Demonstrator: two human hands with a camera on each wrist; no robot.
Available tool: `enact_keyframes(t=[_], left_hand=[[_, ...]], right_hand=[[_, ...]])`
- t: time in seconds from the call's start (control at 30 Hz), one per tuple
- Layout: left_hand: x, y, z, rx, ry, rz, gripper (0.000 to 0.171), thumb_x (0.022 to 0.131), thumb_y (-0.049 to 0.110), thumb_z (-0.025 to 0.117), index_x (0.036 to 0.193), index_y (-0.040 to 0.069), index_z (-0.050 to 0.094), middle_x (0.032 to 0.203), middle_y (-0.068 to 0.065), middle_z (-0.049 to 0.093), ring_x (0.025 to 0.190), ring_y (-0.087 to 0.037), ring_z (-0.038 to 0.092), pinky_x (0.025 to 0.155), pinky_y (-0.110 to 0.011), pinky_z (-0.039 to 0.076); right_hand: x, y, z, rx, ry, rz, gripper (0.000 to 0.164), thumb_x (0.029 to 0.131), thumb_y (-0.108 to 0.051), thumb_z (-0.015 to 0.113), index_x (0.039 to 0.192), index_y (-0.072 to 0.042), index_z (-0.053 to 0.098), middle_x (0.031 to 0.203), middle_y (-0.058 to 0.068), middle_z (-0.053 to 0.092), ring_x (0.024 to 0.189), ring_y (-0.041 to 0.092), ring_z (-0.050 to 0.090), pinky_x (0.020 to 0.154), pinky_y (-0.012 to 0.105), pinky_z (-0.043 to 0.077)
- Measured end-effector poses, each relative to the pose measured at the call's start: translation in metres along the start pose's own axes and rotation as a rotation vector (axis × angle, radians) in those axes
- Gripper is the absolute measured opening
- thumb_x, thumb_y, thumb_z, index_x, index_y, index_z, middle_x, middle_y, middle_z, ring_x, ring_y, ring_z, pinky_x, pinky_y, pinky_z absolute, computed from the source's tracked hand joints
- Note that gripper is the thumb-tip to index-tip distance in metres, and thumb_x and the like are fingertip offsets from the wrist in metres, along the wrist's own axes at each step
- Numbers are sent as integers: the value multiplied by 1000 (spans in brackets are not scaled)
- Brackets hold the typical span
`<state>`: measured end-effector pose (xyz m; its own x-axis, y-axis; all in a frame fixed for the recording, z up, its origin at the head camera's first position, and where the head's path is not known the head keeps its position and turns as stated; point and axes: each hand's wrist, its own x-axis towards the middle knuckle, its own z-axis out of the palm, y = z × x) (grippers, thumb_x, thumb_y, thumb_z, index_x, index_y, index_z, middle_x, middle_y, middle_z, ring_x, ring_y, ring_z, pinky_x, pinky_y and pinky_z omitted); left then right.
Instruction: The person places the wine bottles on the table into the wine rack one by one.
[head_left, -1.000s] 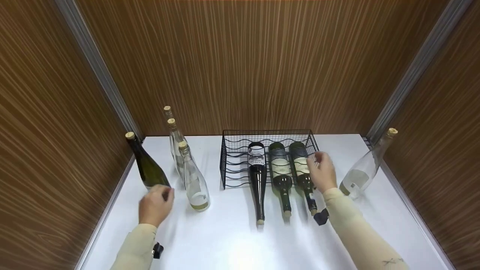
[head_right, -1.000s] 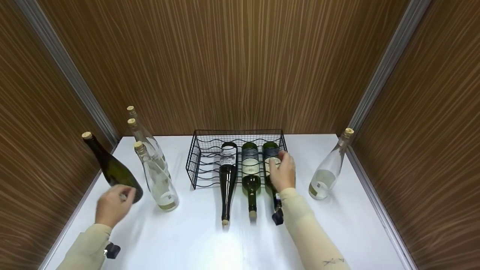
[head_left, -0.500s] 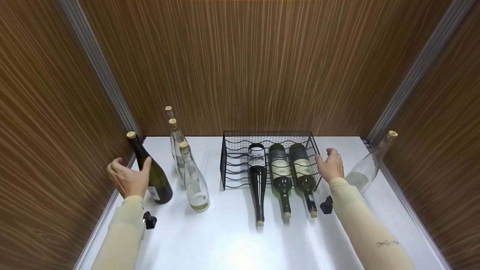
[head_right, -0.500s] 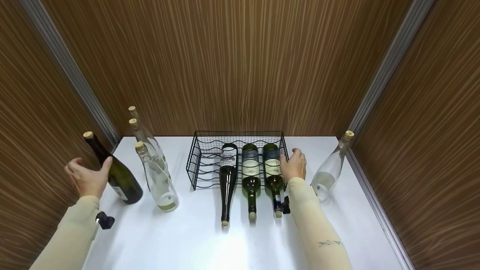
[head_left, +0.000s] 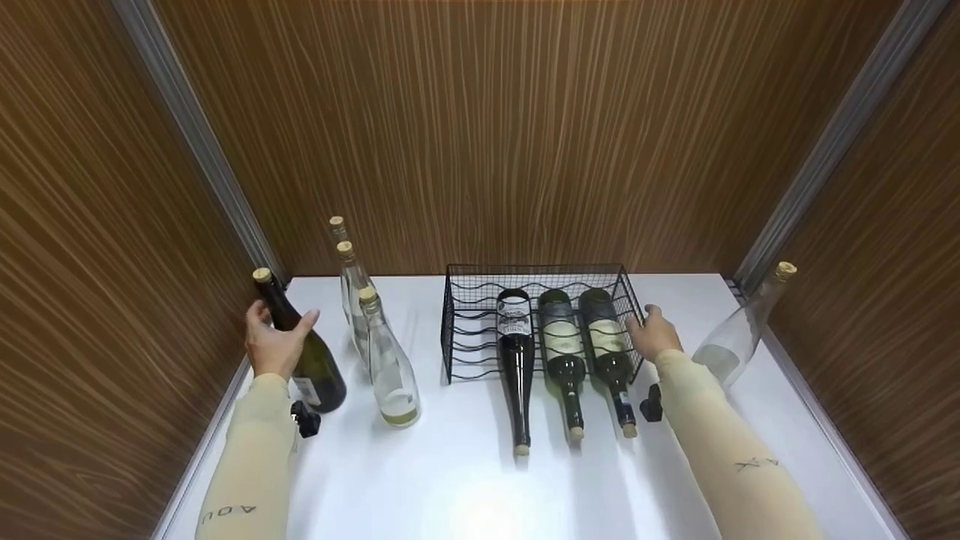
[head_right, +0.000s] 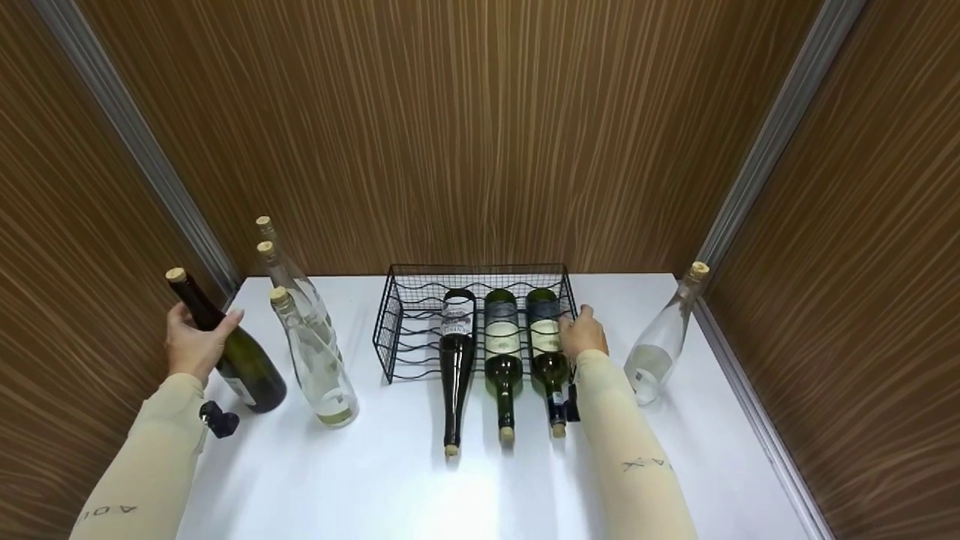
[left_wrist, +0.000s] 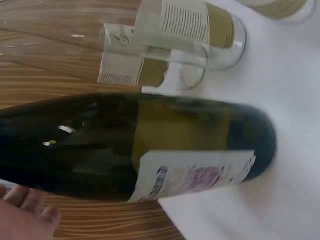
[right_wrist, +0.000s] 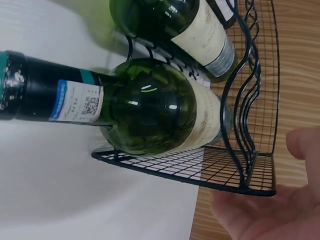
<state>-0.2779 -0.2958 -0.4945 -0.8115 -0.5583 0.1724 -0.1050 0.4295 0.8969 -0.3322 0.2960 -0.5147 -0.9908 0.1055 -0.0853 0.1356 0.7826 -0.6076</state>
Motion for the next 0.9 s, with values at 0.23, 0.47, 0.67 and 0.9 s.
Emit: enact_keyframes(t=[0.23, 0.47, 0.67, 0.9], left_hand=[[-4, -11, 9, 18, -20, 44, 61, 77, 49, 67, 116, 5, 50, 107, -15, 55, 102, -29, 49, 93, -43, 36], [-6, -24, 15, -11, -39, 13, 70, 78, 50, 66, 128, 6, 44, 118, -16, 52, 114, -30, 45, 99, -43, 31], [-8, -33, 20, -42, -44, -23, 81, 75, 55, 66, 135, 10, 37, 127, -16, 48, 121, -30, 40, 102, -43, 29], [-9, -39, 26, -79, -43, -52, 79, 71, 59, 66, 128, 10, 43, 120, -13, 51, 114, -27, 44, 99, -41, 31]], right_hand=[[4, 6, 8, -51, -16, -54, 49, 98, -17, 30, 135, 13, 22, 126, 38, 38, 116, 48, 39, 96, 54, 33], [4, 14, 15, -55, -22, -31, 45, 94, -6, 32, 134, 9, 19, 121, 38, 43, 110, 49, 46, 90, 55, 38], [7, 16, 20, -71, 53, -39, 42, 89, -2, 40, 128, 4, 26, 111, 36, 51, 99, 49, 52, 82, 56, 42], [8, 20, 23, -97, 64, -54, 42, 88, -2, 45, 125, 2, 27, 103, 33, 55, 91, 47, 56, 74, 54, 45]])
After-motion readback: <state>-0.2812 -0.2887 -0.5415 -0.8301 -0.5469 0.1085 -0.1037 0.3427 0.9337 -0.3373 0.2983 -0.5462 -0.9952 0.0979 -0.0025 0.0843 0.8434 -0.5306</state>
